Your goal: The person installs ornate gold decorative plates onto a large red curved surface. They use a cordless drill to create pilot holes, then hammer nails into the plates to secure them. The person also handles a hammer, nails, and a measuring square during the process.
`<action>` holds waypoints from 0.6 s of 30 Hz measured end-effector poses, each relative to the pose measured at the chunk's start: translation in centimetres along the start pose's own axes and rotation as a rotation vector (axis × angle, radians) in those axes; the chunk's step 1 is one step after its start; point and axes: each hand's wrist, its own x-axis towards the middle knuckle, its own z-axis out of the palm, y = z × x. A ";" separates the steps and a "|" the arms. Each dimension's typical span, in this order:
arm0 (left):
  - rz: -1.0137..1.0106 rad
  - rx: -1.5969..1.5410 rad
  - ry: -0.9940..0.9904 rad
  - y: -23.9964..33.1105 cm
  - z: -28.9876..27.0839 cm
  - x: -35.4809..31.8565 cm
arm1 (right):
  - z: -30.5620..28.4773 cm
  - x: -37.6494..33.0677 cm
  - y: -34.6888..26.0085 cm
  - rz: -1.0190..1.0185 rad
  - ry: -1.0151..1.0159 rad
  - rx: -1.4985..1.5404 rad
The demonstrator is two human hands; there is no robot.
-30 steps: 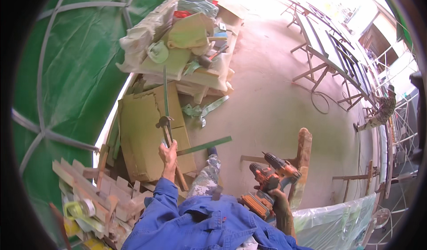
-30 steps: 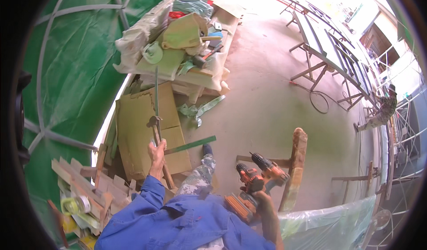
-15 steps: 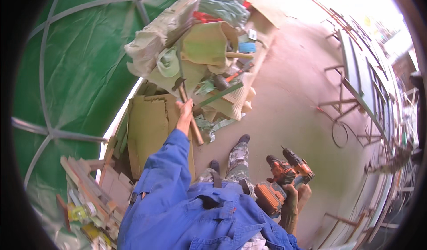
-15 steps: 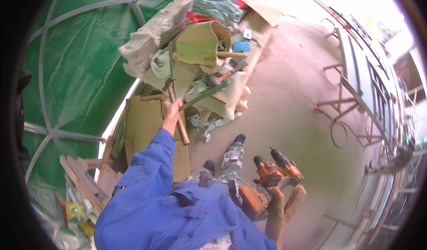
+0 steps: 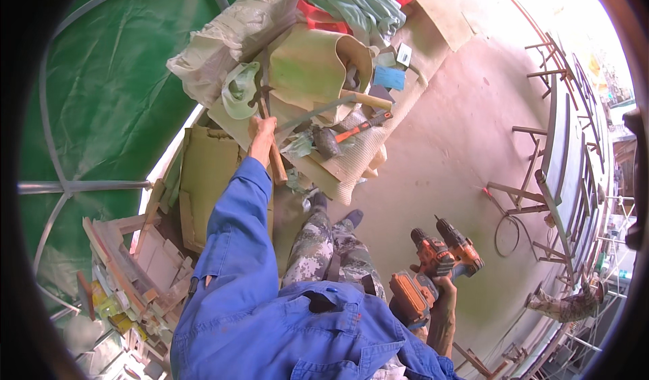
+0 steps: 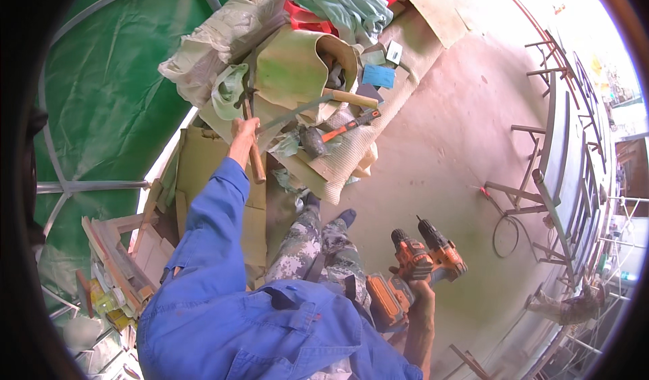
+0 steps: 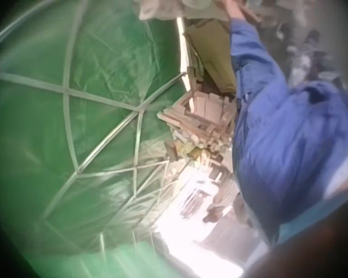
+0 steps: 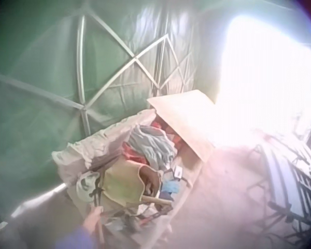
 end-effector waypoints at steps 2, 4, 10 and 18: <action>0.015 0.055 0.040 -0.5 1.6 2.4 | 1.6 0.9 -0.9 0.025 0.055 -0.030; 0.027 0.126 0.076 -2.4 3.0 5.8 | 3.4 1.0 -1.3 0.039 0.063 -0.027; -0.021 0.105 0.033 -4.8 7.0 6.1 | 8.2 3.1 -1.4 0.098 0.131 0.014; -0.130 -0.533 -0.155 -4.8 2.7 3.2 | 11.1 4.0 -1.2 0.182 0.118 -0.061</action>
